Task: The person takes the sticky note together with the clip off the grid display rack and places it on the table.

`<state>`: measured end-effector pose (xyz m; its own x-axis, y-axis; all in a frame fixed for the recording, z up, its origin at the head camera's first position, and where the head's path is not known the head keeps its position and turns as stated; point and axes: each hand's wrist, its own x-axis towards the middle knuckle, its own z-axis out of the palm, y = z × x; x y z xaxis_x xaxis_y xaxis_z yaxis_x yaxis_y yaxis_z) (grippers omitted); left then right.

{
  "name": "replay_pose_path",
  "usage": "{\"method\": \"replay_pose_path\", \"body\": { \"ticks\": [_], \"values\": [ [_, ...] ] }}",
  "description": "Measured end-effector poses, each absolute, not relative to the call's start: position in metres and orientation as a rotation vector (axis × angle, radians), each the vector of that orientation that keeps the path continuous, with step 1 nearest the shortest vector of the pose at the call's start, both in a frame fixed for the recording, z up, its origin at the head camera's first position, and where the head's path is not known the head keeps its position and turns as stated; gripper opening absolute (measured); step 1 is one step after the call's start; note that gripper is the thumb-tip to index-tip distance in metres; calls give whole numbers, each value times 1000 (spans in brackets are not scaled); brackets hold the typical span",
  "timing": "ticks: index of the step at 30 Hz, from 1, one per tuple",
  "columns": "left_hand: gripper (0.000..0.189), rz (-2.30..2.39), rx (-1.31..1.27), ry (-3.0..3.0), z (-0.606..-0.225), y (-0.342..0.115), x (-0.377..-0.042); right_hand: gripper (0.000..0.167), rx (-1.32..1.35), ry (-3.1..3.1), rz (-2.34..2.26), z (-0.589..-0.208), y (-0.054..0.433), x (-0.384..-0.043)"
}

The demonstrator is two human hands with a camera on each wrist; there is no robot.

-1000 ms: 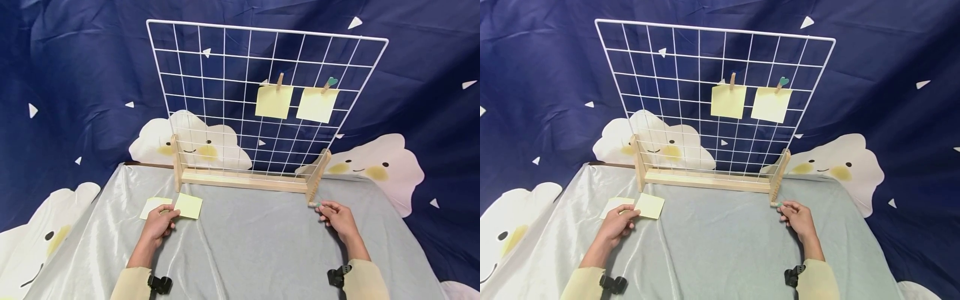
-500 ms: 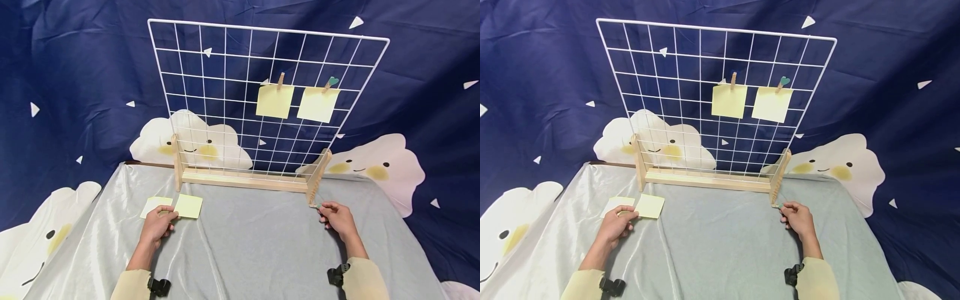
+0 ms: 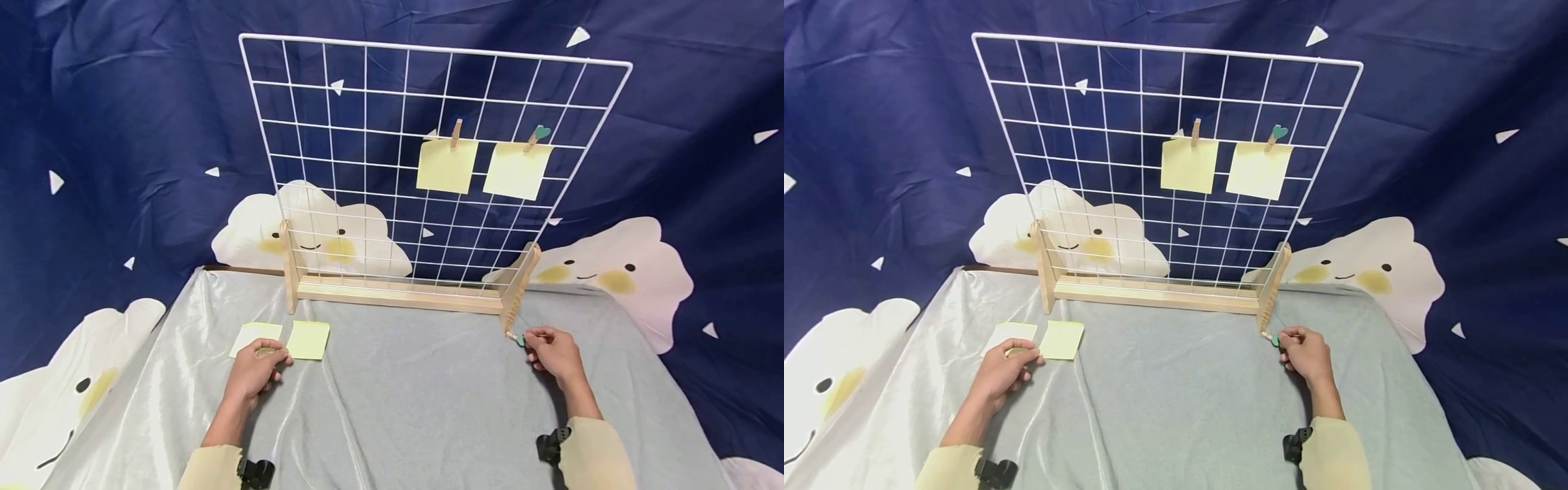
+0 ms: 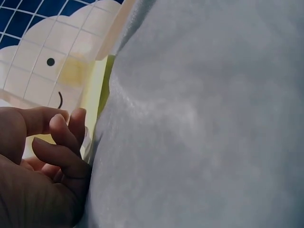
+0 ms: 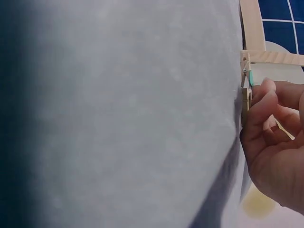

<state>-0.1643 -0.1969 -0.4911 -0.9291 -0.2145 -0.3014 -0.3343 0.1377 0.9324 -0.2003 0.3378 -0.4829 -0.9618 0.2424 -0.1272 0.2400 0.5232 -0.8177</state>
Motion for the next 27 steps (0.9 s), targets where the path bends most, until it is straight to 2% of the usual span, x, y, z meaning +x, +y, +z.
{"method": "replay_pose_path", "body": {
  "ticks": [27],
  "values": [
    [30, 2032, -540, 2235, -483, -189, -182, 39, -229, -2620, 1481, -428, 322, -206]
  ]
}}
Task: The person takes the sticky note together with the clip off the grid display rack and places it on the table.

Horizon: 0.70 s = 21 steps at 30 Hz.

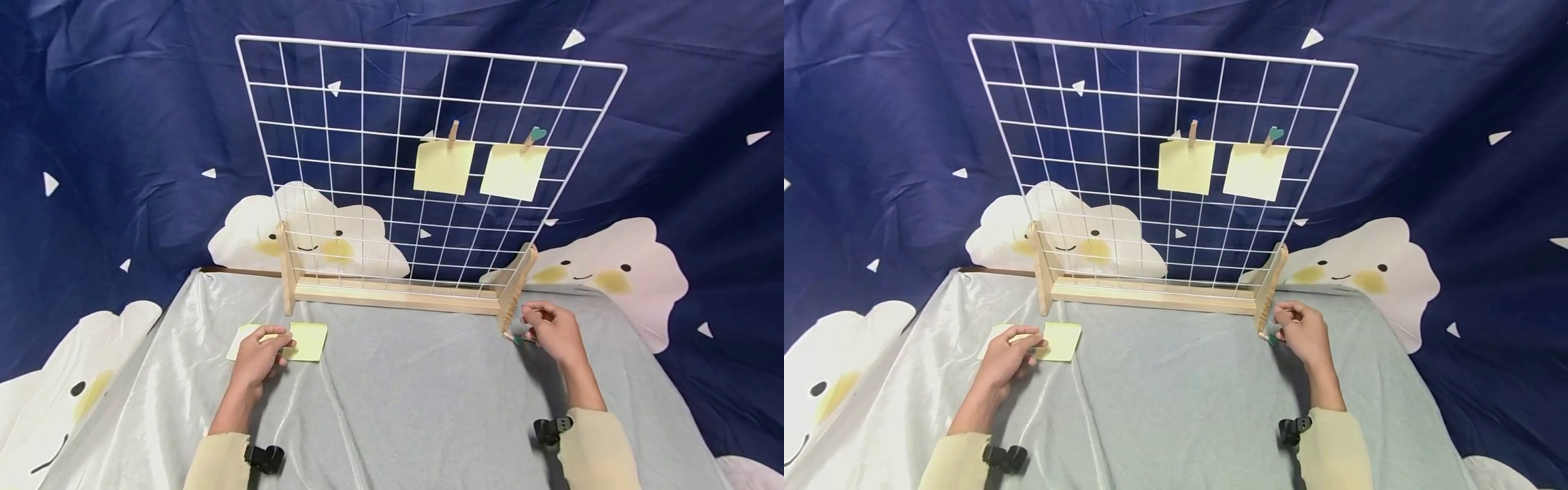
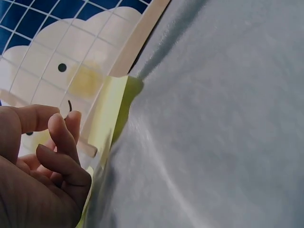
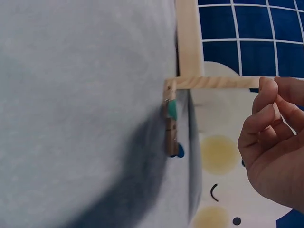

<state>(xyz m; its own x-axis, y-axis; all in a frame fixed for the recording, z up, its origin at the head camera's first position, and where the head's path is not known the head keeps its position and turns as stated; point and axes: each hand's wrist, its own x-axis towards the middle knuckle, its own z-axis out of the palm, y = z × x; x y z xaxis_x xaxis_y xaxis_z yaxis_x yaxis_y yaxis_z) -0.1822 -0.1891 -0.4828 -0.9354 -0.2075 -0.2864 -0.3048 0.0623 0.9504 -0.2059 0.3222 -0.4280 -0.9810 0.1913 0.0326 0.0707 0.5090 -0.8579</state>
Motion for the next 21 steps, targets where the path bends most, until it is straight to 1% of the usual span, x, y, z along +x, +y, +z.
{"method": "replay_pose_path", "body": {
  "ticks": [12, 15, 21],
  "values": [
    [27, 2045, -466, 2261, -473, -177, -189, 33, -128, -2545, 1423, -410, 309, -210],
    [29, 2054, -425, 2265, -470, -174, -191, 32, -80, -2504, 1438, -402, 305, -212],
    [27, 2082, -378, 2241, -463, -163, -199, 29, 13, -2444, 1449, -386, 295, -217]
  ]
}}
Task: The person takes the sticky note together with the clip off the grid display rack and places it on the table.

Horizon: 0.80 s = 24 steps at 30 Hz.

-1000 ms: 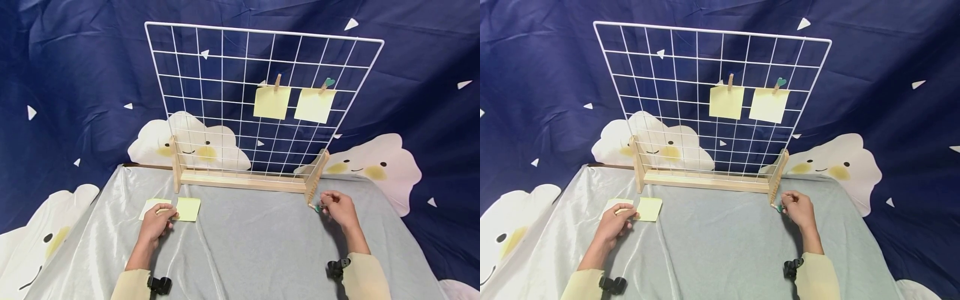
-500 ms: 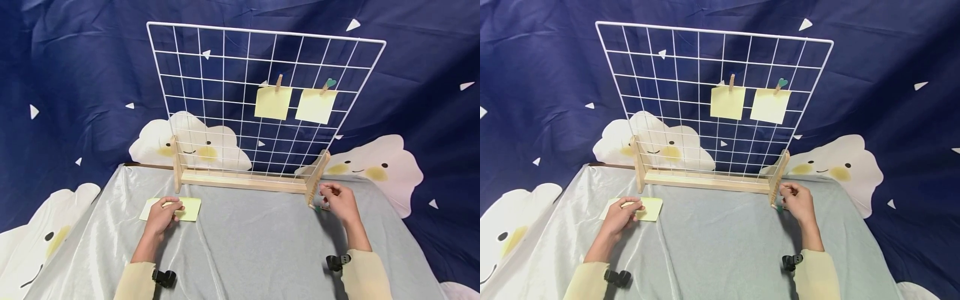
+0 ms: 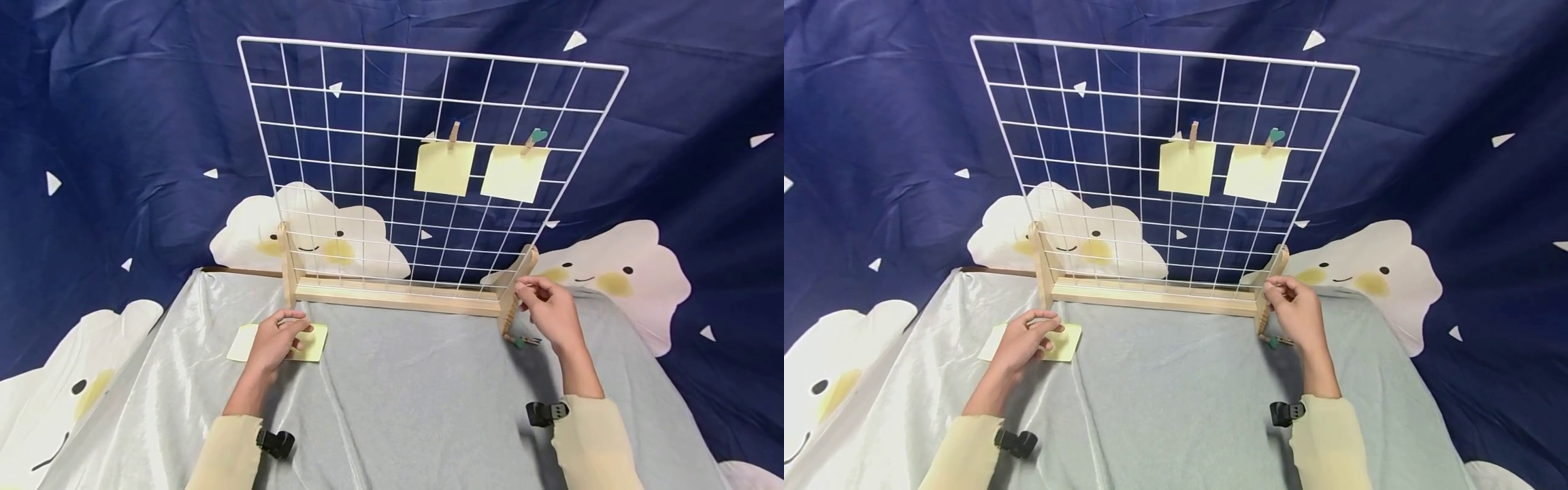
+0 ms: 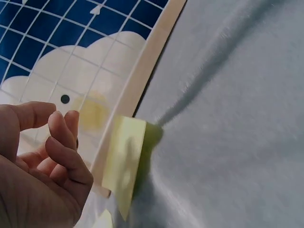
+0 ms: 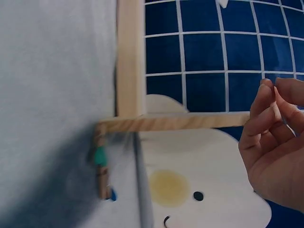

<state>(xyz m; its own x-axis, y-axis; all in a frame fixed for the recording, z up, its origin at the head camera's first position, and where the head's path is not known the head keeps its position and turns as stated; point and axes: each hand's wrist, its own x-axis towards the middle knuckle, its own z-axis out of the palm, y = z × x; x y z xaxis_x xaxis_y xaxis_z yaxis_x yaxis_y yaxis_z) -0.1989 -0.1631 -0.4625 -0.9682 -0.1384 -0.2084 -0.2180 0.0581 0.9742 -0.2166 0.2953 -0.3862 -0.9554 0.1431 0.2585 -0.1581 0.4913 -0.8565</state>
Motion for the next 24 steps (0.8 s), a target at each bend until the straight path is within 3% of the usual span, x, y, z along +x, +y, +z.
{"method": "replay_pose_path", "body": {
  "ticks": [24],
  "values": [
    [28, 2082, -171, 2282, -418, -134, -224, 23, 281, -2341, 1372, -323, 269, -229]
  ]
}}
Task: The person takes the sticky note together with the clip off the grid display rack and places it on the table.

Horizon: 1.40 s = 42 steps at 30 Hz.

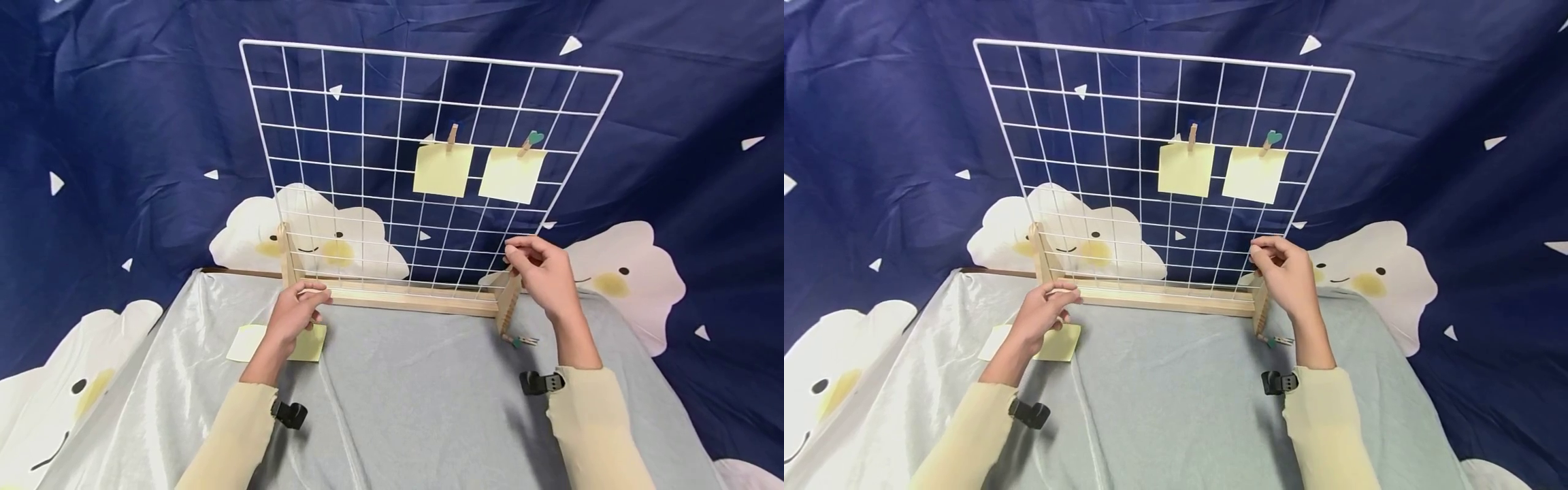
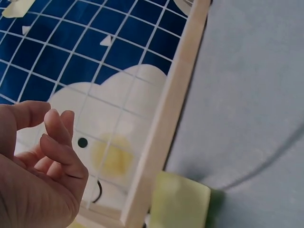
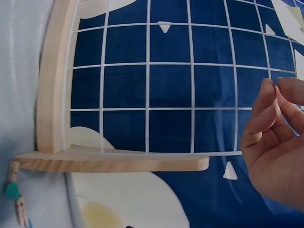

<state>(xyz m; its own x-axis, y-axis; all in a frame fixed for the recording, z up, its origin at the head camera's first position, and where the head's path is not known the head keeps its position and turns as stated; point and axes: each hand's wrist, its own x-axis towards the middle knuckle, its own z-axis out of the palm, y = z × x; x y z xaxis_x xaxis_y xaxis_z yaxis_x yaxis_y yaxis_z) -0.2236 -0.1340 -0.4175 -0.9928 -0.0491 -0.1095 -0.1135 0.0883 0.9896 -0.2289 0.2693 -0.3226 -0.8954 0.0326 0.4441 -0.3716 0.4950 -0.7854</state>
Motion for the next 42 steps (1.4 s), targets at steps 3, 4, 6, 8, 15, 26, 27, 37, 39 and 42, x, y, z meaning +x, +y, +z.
{"method": "replay_pose_path", "body": {
  "ticks": [3, 4, 6, 8, 15, 26, 27, 37, 39, 42],
  "values": [
    [26, 2099, -145, 2275, -409, -129, -228, 23, 311, -2323, 1382, -316, 267, -231],
    [26, 2106, -132, 2273, -406, -127, -229, 23, 316, -2319, 1382, -314, 266, -231],
    [26, 2114, -100, 2274, -401, -124, -232, 23, 316, -2323, 1366, -307, 263, -231],
    [27, 2127, -74, 2272, -396, -121, -235, 22, 323, -2317, 1363, -301, 260, -230],
    [31, 2184, 0, 2243, -378, -111, -242, 20, 369, -2269, 1359, -288, 255, -237],
    [28, 2264, 101, 2199, -350, -80, -251, 20, 397, -2249, 1392, -268, 242, -240],
    [28, 2276, 109, 2186, -348, -77, -253, 20, 401, -2247, 1394, -267, 242, -241],
    [23, 2332, 145, 2072, -335, -50, -265, 22, 428, -2243, 1396, -256, 235, -250],
    [24, 2339, 153, 2050, -331, -47, -267, 23, 436, -2239, 1396, -253, 232, -252],
    [25, 2325, 184, 2054, -325, -43, -270, 25, 446, -2229, 1413, -247, 230, -255]
  ]
}}
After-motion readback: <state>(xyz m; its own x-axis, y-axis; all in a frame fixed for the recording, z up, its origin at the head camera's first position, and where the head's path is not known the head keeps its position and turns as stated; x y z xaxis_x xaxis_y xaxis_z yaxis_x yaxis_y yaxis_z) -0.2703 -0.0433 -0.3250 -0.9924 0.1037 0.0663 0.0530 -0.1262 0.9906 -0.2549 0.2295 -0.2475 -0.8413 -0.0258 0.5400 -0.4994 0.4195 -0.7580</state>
